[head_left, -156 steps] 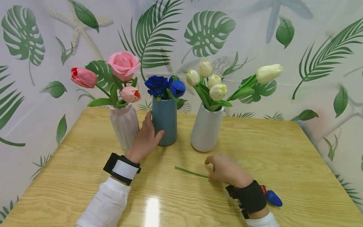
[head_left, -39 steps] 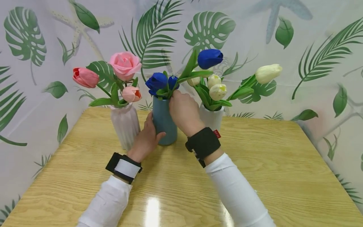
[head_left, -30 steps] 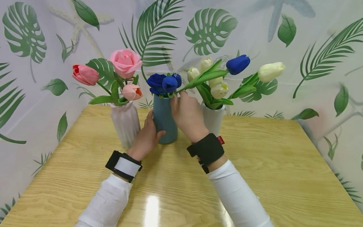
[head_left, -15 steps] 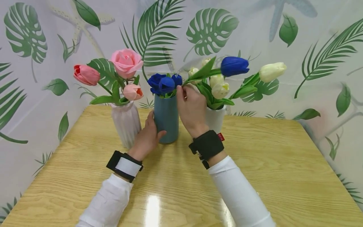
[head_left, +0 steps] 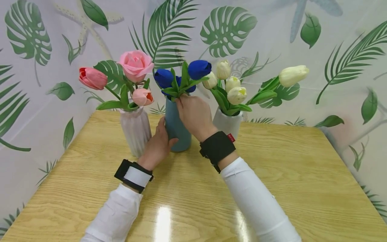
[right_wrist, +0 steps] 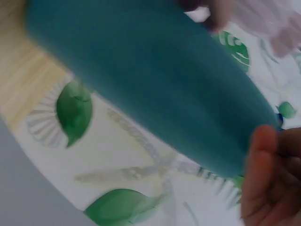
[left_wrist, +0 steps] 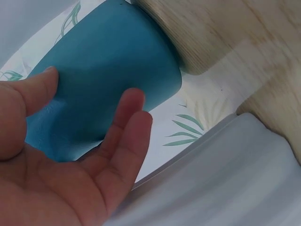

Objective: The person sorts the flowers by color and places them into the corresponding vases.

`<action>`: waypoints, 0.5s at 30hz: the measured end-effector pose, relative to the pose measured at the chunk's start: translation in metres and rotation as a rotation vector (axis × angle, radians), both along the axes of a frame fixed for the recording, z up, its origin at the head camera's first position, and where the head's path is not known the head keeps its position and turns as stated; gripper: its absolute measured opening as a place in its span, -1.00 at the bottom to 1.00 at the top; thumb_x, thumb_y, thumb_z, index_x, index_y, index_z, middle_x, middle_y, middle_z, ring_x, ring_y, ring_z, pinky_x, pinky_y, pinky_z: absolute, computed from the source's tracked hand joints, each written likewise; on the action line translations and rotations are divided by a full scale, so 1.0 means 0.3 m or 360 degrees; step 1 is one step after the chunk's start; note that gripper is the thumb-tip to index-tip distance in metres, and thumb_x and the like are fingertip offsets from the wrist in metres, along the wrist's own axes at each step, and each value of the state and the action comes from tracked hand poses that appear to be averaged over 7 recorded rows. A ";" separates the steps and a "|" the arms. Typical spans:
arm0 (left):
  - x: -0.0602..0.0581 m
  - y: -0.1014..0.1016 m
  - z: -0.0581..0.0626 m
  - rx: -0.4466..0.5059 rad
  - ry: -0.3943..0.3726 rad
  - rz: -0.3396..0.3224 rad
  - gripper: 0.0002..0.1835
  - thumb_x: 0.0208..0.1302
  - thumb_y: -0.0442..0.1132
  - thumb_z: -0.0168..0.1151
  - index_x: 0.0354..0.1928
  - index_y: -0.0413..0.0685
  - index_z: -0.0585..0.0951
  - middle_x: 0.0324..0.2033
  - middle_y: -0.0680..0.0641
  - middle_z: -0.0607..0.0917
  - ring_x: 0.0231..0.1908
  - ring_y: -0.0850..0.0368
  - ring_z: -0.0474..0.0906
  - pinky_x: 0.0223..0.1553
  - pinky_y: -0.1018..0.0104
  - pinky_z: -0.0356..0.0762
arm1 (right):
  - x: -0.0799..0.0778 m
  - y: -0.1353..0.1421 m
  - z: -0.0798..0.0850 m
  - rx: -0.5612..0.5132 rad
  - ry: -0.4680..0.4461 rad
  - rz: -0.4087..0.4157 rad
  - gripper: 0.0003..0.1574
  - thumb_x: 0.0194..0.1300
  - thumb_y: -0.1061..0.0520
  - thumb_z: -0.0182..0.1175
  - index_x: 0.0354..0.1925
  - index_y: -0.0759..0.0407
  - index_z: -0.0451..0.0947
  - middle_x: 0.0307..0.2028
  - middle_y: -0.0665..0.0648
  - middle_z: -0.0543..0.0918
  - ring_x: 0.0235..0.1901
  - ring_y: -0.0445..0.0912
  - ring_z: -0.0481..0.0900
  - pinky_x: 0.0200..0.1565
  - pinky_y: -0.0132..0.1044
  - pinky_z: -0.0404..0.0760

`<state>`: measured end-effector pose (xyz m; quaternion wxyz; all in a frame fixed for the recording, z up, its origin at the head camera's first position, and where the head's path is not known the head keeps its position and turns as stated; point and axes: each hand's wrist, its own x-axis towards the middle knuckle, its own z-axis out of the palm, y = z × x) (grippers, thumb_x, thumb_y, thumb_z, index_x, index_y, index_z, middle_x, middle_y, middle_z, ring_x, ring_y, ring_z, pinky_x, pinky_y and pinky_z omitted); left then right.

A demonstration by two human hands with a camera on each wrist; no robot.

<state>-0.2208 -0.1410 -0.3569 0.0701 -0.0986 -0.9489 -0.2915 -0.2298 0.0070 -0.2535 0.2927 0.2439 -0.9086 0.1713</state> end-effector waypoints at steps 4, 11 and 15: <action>0.002 0.000 -0.001 -0.0032 0.0012 -0.0007 -0.07 0.45 -0.08 0.18 0.52 -0.25 -0.22 0.39 -0.45 0.21 -0.25 -0.25 0.69 -0.33 0.02 0.64 | 0.013 -0.007 0.015 0.0015 -0.0217 -0.0048 -0.52 0.58 0.03 -0.05 -0.45 0.21 0.54 -0.69 0.11 0.42 -0.69 0.01 0.50 -0.62 -0.20 0.40; 0.002 0.004 0.001 -0.0063 0.0007 -0.0010 -0.07 0.46 -0.07 0.16 0.52 -0.25 -0.23 0.39 -0.44 0.22 -0.38 -0.19 0.69 -0.46 0.10 0.62 | 0.061 -0.005 -0.009 -0.0013 -0.0148 -0.0146 -0.51 0.61 0.01 -0.10 -0.09 0.38 0.58 -0.45 0.27 0.62 -0.54 0.10 0.64 -0.52 -0.11 0.61; -0.001 0.005 0.005 -0.0056 -0.0030 0.0005 -0.06 0.47 -0.05 0.15 0.53 -0.23 -0.24 0.42 -0.42 0.19 -0.25 -0.22 0.70 -0.35 0.07 0.65 | 0.073 0.008 -0.017 -0.0325 -0.0189 -0.0053 -0.56 0.60 -0.01 -0.10 -0.02 0.31 0.54 -0.45 0.21 0.59 -0.54 0.05 0.59 -0.52 -0.14 0.51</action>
